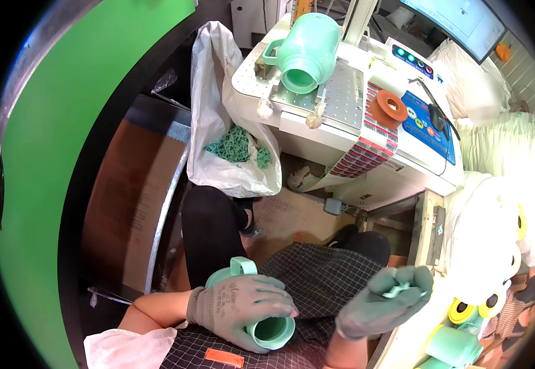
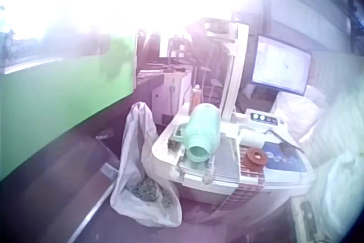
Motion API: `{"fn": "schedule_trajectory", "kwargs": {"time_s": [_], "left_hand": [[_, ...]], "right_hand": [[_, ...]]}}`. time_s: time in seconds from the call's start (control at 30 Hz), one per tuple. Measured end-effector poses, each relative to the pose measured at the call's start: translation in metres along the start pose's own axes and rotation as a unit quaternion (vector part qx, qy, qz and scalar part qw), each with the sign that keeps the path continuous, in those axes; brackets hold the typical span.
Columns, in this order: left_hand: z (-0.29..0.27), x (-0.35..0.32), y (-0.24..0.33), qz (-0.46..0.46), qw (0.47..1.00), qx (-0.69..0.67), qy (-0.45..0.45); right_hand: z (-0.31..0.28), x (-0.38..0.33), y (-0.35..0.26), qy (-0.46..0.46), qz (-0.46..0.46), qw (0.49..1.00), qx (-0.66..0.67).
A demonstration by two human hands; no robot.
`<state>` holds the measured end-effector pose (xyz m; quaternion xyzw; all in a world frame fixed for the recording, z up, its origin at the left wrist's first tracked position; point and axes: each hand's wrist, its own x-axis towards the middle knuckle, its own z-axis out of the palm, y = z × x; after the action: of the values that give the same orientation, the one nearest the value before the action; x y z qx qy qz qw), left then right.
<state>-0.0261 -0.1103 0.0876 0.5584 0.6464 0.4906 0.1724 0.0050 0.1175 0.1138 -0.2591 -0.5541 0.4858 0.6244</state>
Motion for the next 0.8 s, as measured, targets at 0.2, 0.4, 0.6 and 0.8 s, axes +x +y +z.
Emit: {"fn": "schedule_trajectory", "kwargs": {"time_s": [0.2, 0.4, 0.6, 0.8], "left_hand": [[-0.002, 0.004, 0.005, -0.005, 1.000, 0.021, 0.007], [-0.008, -0.002, 0.004, -0.003, 1.000, 0.014, -0.005], [-0.020, 0.026, 0.015, -0.006, 1.000, -0.006, -0.025], [-0.010, 0.067, -0.006, -0.013, 0.995, 0.045, -0.090]], "right_hand": [[0.109, -0.050, 0.063, -0.538, -0.073, 0.840, -0.023], [0.098, -0.062, 0.083, -0.535, 0.108, 0.838, -0.009], [-0.021, -0.030, 0.094, -0.494, 0.032, 0.865, -0.086], [-0.125, 0.048, 0.067, -0.336, -0.032, 0.925, -0.173]]}}
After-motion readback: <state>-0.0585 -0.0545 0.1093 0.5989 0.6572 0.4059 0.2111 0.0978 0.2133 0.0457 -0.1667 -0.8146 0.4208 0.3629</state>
